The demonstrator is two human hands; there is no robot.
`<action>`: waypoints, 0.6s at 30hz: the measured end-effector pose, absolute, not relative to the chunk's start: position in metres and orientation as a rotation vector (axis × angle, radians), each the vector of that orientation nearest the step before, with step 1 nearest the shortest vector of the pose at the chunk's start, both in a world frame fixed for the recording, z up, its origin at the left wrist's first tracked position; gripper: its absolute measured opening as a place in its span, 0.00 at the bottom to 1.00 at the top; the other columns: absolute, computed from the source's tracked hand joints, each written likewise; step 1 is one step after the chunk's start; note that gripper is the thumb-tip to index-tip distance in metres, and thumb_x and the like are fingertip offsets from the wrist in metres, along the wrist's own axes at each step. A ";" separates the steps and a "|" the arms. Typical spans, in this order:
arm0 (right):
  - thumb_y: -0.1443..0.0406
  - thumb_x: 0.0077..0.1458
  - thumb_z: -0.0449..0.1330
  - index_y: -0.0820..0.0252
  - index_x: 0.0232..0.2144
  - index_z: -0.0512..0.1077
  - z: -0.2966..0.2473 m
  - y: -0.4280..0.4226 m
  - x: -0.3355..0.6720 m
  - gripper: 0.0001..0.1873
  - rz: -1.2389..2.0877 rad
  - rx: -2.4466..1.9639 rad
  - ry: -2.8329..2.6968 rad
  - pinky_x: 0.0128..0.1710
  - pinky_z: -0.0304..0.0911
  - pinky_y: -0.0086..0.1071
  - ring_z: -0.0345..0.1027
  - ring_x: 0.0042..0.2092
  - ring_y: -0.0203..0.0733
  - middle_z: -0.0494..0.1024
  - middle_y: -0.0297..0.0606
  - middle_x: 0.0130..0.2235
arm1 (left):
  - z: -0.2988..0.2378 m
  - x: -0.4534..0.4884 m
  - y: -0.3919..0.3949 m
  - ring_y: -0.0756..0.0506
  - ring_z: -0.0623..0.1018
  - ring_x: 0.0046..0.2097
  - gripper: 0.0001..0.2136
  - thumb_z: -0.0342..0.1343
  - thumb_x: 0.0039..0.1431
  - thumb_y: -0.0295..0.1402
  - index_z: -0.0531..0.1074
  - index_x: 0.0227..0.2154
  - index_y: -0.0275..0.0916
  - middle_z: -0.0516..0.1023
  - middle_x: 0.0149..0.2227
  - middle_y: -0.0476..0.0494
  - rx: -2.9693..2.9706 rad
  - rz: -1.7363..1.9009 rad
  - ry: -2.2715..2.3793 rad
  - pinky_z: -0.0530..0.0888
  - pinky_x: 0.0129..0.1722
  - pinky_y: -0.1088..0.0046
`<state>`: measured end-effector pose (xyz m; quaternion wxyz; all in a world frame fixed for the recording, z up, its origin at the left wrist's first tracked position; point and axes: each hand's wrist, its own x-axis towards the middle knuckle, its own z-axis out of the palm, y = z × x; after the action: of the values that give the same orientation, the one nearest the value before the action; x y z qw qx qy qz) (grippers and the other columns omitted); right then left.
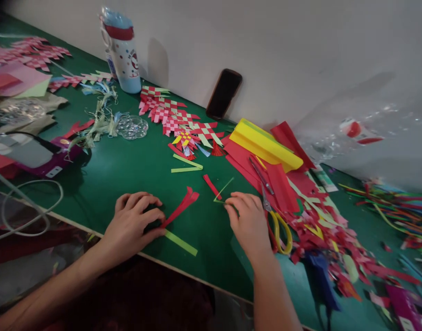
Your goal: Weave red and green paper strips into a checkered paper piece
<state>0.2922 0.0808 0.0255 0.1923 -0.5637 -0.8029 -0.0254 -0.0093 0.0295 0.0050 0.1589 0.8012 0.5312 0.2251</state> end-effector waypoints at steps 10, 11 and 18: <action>0.55 0.56 0.60 0.55 0.42 0.75 0.046 0.072 0.222 0.14 0.547 -1.700 -1.825 0.35 0.68 0.35 0.75 0.36 0.44 0.81 0.39 0.36 | 0.005 -0.009 0.030 0.36 0.66 0.56 0.04 0.62 0.57 0.36 0.73 0.35 0.47 0.72 0.49 0.46 2.279 0.644 1.502 0.56 0.53 0.50; 0.54 0.55 0.61 0.56 0.41 0.75 0.046 0.072 0.219 0.15 0.592 -1.705 -1.762 0.34 0.68 0.34 0.74 0.34 0.43 0.81 0.38 0.34 | 0.005 -0.010 0.030 0.36 0.66 0.56 0.04 0.62 0.58 0.36 0.73 0.35 0.47 0.73 0.49 0.46 2.282 0.641 1.493 0.56 0.53 0.50; 0.54 0.55 0.61 0.57 0.34 0.76 0.057 0.081 0.215 0.13 0.910 -1.622 -1.693 0.31 0.67 0.32 0.72 0.31 0.40 0.80 0.36 0.29 | 0.004 -0.010 0.030 0.36 0.66 0.56 0.04 0.62 0.58 0.36 0.74 0.35 0.47 0.73 0.49 0.46 2.271 0.658 1.491 0.55 0.53 0.50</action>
<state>0.2151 0.0810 0.0566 0.3081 -0.6134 -0.6405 0.3444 -0.0096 0.0300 0.0039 0.1723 0.8003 0.5253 0.2320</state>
